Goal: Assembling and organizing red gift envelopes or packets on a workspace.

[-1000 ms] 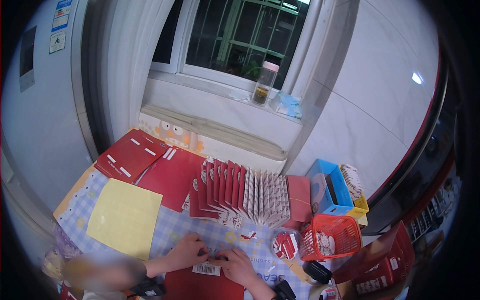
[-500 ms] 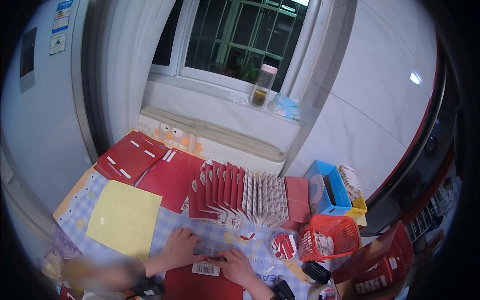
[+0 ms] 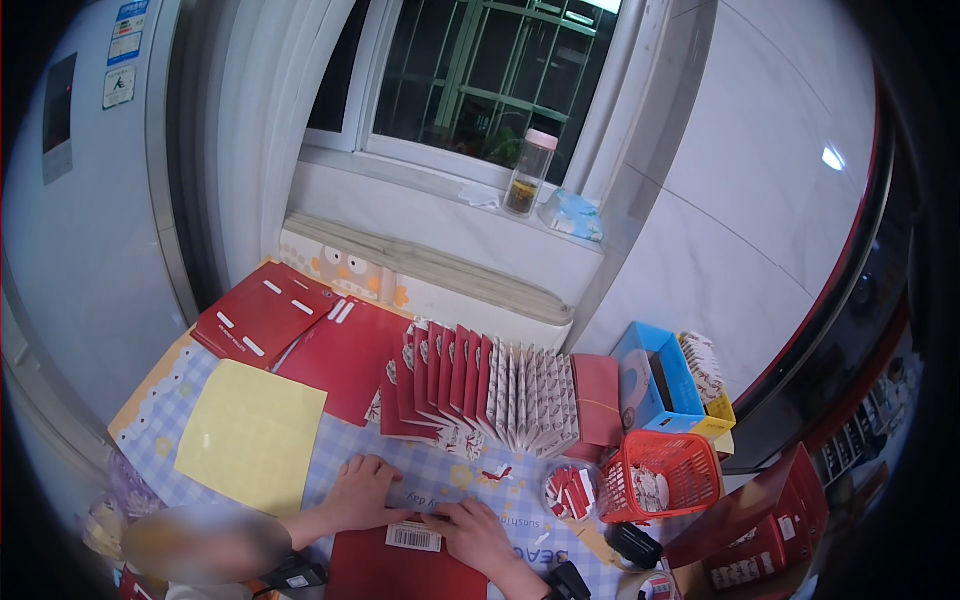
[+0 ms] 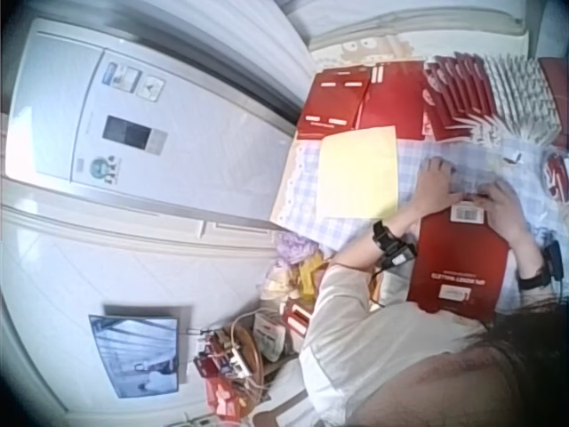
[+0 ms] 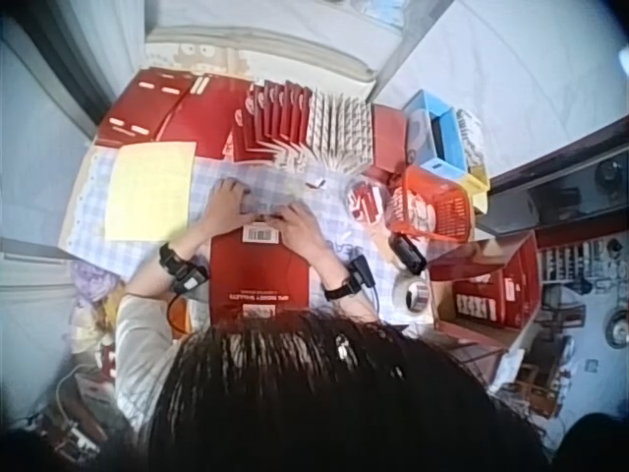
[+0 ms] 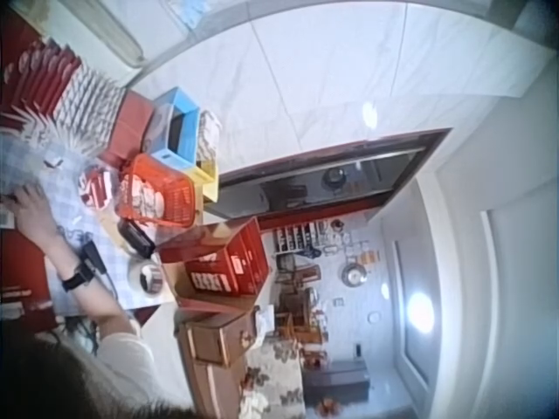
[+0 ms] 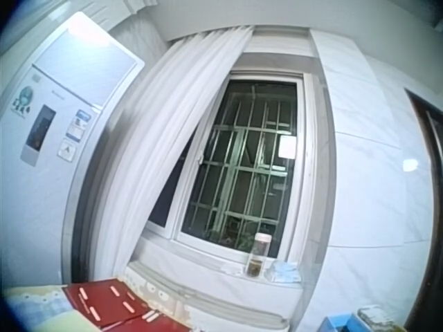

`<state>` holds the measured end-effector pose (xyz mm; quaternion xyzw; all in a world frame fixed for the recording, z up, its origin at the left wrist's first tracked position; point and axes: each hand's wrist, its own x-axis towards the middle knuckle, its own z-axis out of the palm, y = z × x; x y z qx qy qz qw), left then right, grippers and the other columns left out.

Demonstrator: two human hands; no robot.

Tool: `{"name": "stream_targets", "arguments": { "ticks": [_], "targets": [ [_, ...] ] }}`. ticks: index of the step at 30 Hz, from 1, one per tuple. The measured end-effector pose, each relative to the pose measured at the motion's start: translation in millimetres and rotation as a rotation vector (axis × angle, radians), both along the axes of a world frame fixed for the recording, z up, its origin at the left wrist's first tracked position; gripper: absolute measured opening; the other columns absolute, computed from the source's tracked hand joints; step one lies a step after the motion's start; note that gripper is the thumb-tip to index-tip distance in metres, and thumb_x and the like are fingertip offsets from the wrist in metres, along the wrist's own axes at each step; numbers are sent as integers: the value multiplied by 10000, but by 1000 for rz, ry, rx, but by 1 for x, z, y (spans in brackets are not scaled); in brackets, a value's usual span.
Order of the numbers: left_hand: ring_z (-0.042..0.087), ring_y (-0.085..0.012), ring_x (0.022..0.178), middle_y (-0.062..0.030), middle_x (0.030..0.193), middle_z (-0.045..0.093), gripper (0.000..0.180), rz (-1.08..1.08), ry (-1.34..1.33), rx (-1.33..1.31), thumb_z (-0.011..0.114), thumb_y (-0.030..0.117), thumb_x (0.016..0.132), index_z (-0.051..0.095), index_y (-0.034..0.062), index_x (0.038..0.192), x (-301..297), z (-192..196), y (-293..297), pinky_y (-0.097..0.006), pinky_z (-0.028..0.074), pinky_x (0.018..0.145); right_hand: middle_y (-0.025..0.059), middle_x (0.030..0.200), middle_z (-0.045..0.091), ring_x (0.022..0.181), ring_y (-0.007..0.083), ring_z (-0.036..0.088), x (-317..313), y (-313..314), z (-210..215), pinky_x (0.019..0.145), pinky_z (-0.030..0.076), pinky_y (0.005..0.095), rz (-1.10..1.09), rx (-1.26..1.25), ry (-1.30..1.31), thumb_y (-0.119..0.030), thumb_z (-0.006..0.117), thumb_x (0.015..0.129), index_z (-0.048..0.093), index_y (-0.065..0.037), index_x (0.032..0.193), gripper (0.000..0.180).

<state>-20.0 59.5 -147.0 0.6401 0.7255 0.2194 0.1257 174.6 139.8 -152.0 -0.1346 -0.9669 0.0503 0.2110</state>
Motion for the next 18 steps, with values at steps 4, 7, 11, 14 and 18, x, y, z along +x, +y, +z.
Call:
{"name": "stream_targets", "arguments": {
  "ticks": [4, 7, 11, 14, 18],
  "targets": [
    [408, -298, 1016, -120, 991, 490, 450, 1, -3, -22, 680, 435, 639, 577, 114, 937, -6, -1, -1, -398, 318, 878, -43, 882, 545, 774, 158, 512, 1, -1, 3, 670, 441, 276, 3, 28, -11, -58, 569, 631, 641, -218, 969, 380],
    [448, -289, 963, -90, 891, 528, 315, -83, -71, -107, 658, 427, 665, 612, 158, 822, -10, -7, 1, -397, 332, 850, -43, 914, 525, 802, 166, 499, -1, -2, 10, 709, 420, 307, 29, 28, -91, -79, 542, 659, 615, -212, 1018, 390],
    [464, -266, 951, -50, 859, 547, 231, -129, -22, -128, 615, 416, 706, 634, 198, 781, -9, -7, 2, -409, 323, 828, -39, 927, 544, 800, 157, 521, -2, -1, 10, 672, 441, 278, 16, 81, -103, -82, 569, 638, 618, -233, 1017, 411],
    [457, -253, 973, -32, 888, 552, 216, -172, -50, -172, 596, 411, 720, 639, 216, 804, -11, -6, 2, -413, 304, 827, -26, 918, 554, 803, 165, 533, -2, -2, 6, 675, 447, 285, -11, 73, -72, -90, 573, 642, 619, -228, 1015, 400],
    [460, -237, 969, 1, 903, 573, 198, -220, -122, -207, 604, 397, 718, 651, 237, 824, -16, -9, 3, -406, 285, 833, 23, 874, 568, 811, 200, 556, 1, 2, -1, 697, 458, 311, -51, -67, 57, -134, 601, 685, 612, -173, 1020, 338]
  ]
}}
